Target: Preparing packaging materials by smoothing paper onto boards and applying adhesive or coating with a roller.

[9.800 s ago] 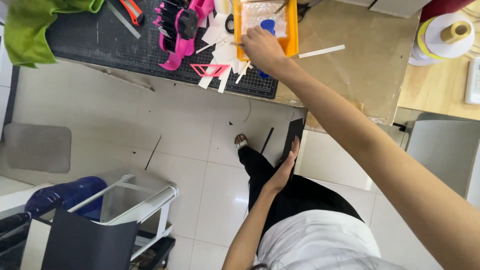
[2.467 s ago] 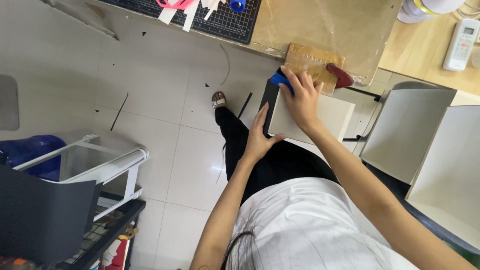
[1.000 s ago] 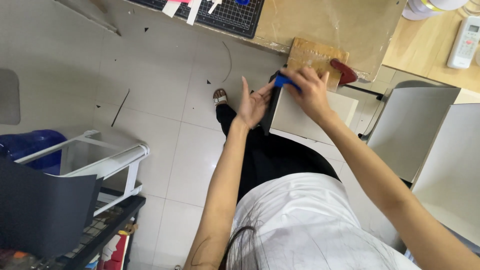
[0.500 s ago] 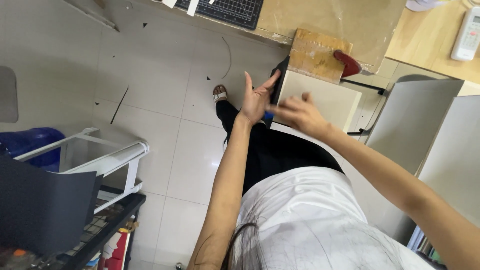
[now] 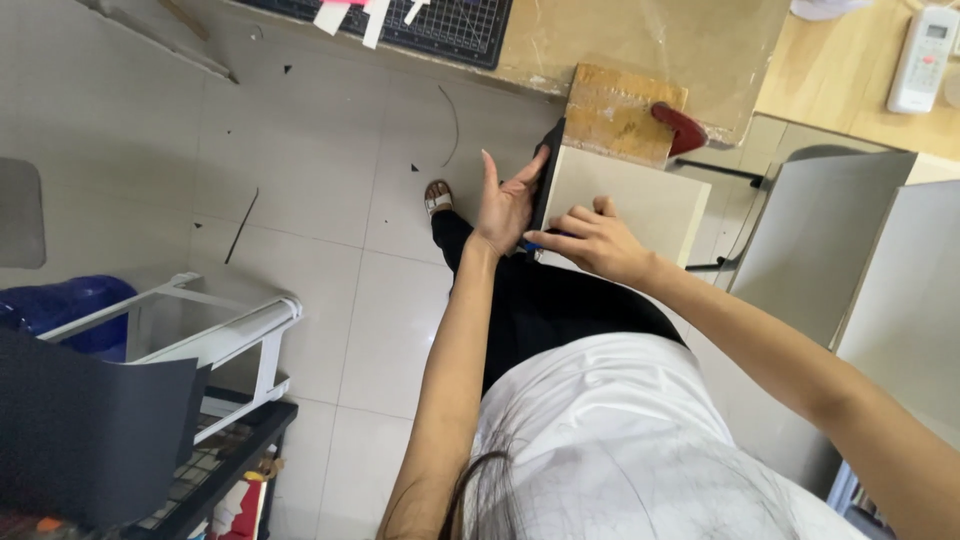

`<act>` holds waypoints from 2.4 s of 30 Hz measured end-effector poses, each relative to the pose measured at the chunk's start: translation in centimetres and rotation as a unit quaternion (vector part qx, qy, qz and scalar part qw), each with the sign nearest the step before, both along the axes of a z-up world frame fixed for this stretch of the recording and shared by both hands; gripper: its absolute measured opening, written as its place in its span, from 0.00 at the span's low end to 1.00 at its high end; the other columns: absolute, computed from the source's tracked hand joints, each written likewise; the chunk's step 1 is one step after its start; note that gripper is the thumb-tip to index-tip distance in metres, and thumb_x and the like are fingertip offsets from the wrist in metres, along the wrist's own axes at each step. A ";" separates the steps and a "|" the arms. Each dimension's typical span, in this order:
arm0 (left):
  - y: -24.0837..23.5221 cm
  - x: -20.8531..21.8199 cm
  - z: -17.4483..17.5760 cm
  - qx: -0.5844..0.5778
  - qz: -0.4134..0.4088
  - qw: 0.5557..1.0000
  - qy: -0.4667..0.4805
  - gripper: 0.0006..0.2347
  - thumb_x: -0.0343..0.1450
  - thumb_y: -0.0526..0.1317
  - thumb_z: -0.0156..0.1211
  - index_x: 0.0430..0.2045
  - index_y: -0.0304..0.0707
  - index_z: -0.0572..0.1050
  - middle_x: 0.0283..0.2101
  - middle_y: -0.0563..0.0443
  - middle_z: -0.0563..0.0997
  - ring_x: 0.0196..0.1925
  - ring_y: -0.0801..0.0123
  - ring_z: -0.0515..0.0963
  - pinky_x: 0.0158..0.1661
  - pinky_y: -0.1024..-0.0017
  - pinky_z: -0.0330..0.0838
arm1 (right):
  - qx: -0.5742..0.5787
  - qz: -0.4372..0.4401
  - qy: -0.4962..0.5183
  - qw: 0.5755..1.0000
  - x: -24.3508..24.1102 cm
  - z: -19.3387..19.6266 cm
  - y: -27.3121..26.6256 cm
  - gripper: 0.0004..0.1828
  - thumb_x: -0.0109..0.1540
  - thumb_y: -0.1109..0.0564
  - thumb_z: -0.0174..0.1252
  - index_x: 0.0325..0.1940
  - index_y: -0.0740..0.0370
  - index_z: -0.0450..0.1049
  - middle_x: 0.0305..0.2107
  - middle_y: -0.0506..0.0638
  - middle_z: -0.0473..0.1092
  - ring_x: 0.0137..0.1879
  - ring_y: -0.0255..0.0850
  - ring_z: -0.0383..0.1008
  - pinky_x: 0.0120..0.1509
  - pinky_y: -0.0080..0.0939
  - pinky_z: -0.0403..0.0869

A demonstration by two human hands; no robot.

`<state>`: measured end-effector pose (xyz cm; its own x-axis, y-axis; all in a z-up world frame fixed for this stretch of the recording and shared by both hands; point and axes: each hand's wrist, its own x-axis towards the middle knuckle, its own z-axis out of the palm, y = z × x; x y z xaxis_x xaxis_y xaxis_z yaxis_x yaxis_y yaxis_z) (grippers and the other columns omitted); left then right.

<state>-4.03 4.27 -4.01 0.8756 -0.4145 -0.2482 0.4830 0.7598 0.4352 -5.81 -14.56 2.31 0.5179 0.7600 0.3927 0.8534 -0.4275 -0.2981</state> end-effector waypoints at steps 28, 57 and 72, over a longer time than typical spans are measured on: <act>-0.5 0.6 -2.6 0.033 0.046 0.997 0.060 0.42 0.71 0.76 0.24 0.67 0.40 0.60 0.74 0.54 0.53 0.78 0.64 0.44 0.75 0.67 0.32 | 0.078 -0.173 0.001 0.982 9.1 3.5 -2.4 0.16 0.61 0.54 0.66 0.54 0.51 0.78 0.38 0.51 0.72 0.46 0.48 0.74 0.57 0.43 0.62; 62.1 37.1 2.9 0.561 0.403 0.723 -0.011 0.08 0.73 0.27 0.50 0.31 0.29 0.79 0.29 0.42 0.80 0.23 0.64 0.81 0.24 0.69 0.84 | 0.385 -0.361 0.668 0.525 23.8 14.1 51.4 0.32 0.62 0.58 0.51 0.73 0.55 0.59 0.66 0.55 0.66 0.69 0.40 0.65 0.66 0.41 0.63; 54.2 30.1 5.1 0.699 0.315 0.634 -0.099 0.12 0.60 0.39 0.76 0.20 0.26 0.80 0.21 0.32 0.79 0.30 0.52 0.83 0.31 0.63 0.74 | 0.181 -0.370 0.385 0.826 31.3 7.2 60.7 0.30 0.66 0.55 0.55 0.73 0.54 0.60 0.49 0.62 0.72 0.60 0.57 0.72 0.62 0.58 0.71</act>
<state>26.12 58.45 1.09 0.8290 0.5378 0.1536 0.1062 -0.4211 0.9008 25.51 46.13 9.56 0.9901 0.0285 -0.1371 -0.1034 -0.5120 -0.8527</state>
